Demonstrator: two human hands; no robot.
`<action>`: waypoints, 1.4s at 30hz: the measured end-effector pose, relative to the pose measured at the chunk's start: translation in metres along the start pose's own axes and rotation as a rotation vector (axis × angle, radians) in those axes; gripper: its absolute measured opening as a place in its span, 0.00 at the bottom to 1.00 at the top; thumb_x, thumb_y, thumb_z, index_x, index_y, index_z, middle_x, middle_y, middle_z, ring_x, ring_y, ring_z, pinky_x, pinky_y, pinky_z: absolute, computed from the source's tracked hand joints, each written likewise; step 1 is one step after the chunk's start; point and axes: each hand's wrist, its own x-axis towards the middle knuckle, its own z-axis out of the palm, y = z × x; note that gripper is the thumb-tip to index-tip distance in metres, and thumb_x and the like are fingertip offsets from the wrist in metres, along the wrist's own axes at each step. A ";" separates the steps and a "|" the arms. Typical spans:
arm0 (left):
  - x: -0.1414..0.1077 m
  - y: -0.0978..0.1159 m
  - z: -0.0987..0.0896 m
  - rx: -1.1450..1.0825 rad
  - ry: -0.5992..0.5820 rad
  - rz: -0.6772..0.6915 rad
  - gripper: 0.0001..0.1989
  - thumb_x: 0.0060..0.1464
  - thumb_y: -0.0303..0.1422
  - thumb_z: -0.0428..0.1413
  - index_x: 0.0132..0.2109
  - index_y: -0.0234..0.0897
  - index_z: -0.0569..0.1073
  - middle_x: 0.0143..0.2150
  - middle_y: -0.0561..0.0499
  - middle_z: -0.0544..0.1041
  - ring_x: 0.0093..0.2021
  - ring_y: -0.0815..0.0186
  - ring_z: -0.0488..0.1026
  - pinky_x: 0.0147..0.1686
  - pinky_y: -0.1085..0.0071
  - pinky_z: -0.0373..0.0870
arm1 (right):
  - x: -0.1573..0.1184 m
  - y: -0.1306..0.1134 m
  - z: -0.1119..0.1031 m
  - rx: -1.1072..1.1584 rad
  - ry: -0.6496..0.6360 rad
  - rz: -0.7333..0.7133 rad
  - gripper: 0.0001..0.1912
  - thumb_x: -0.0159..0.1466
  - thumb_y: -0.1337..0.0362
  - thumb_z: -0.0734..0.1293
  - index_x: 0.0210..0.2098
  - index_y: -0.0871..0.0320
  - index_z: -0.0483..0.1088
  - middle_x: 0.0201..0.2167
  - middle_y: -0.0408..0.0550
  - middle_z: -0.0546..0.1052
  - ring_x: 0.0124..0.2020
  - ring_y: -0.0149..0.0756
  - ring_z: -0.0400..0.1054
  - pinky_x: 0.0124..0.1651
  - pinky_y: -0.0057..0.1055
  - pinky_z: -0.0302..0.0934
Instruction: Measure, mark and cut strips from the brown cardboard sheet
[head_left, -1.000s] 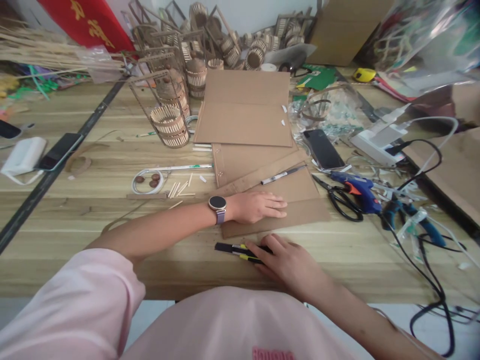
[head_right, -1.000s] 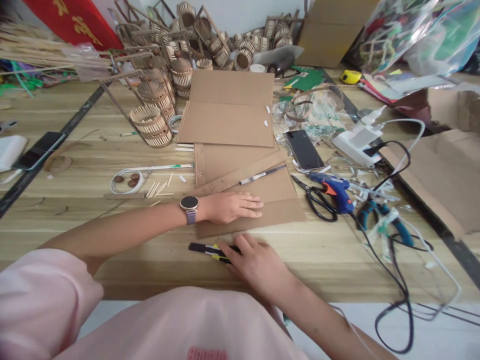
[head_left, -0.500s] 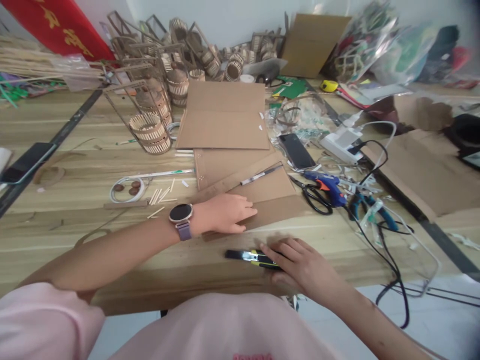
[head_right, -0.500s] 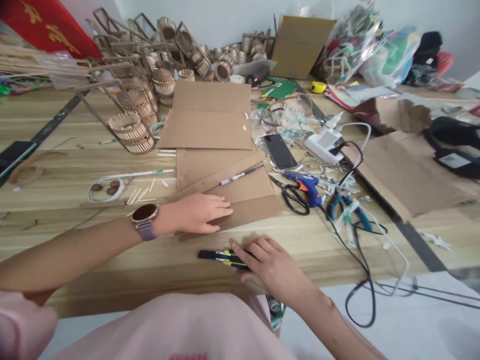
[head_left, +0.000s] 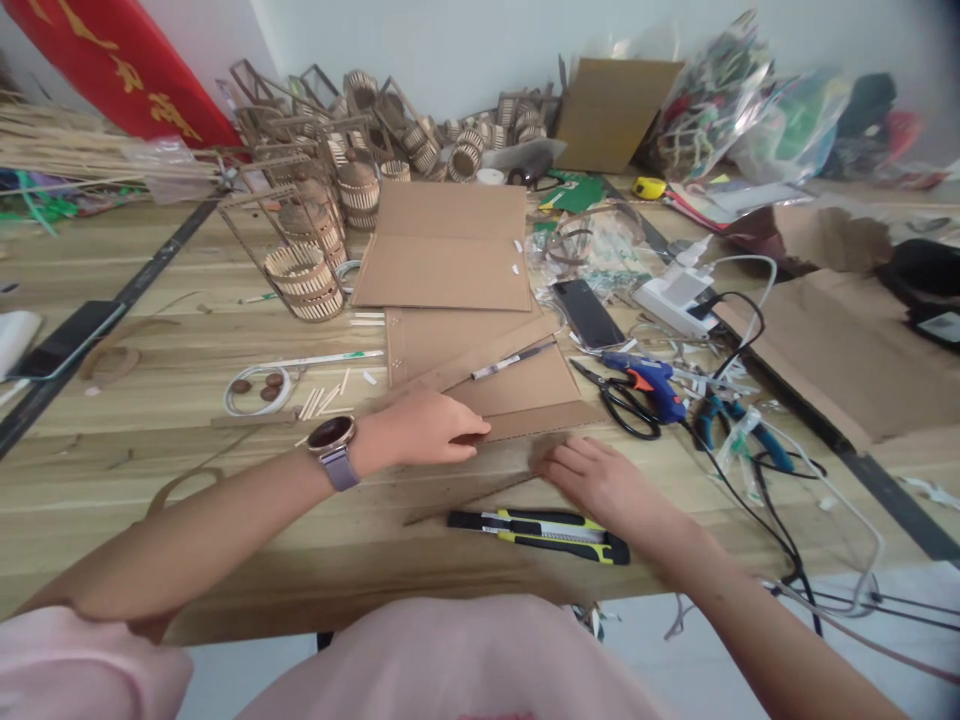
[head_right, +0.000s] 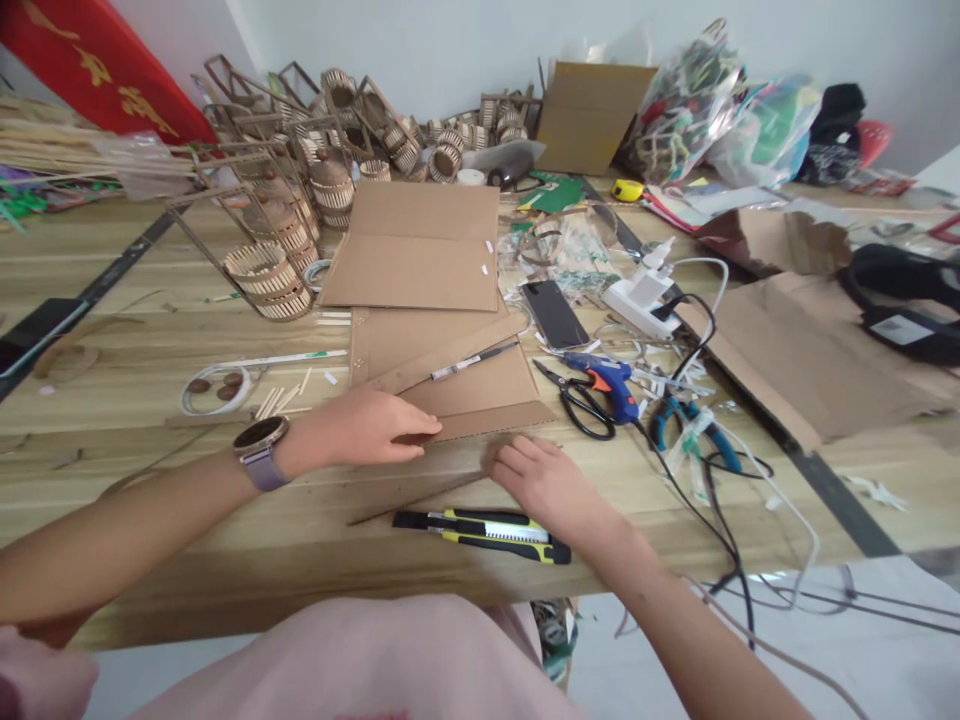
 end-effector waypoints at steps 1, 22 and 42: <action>-0.001 -0.001 0.001 0.001 -0.021 0.006 0.09 0.59 0.35 0.57 0.45 0.44 0.78 0.45 0.54 0.82 0.45 0.61 0.79 0.41 0.72 0.70 | -0.003 0.001 -0.007 0.045 0.036 -0.017 0.12 0.70 0.70 0.59 0.42 0.57 0.74 0.33 0.48 0.77 0.35 0.38 0.68 0.40 0.34 0.65; -0.035 0.002 0.071 0.376 0.264 0.088 0.17 0.67 0.37 0.52 0.57 0.32 0.71 0.58 0.39 0.75 0.57 0.54 0.73 0.46 0.62 0.76 | 0.153 0.082 -0.015 -0.008 0.228 0.318 0.18 0.68 0.66 0.58 0.54 0.62 0.72 0.46 0.60 0.74 0.45 0.46 0.69 0.46 0.39 0.63; -0.021 -0.046 0.003 0.121 0.248 -0.646 0.10 0.62 0.30 0.48 0.36 0.36 0.73 0.38 0.46 0.74 0.39 0.60 0.74 0.39 0.67 0.70 | 0.039 0.029 -0.008 0.246 -0.127 0.189 0.32 0.57 0.52 0.74 0.59 0.50 0.69 0.63 0.57 0.68 0.64 0.53 0.58 0.62 0.55 0.58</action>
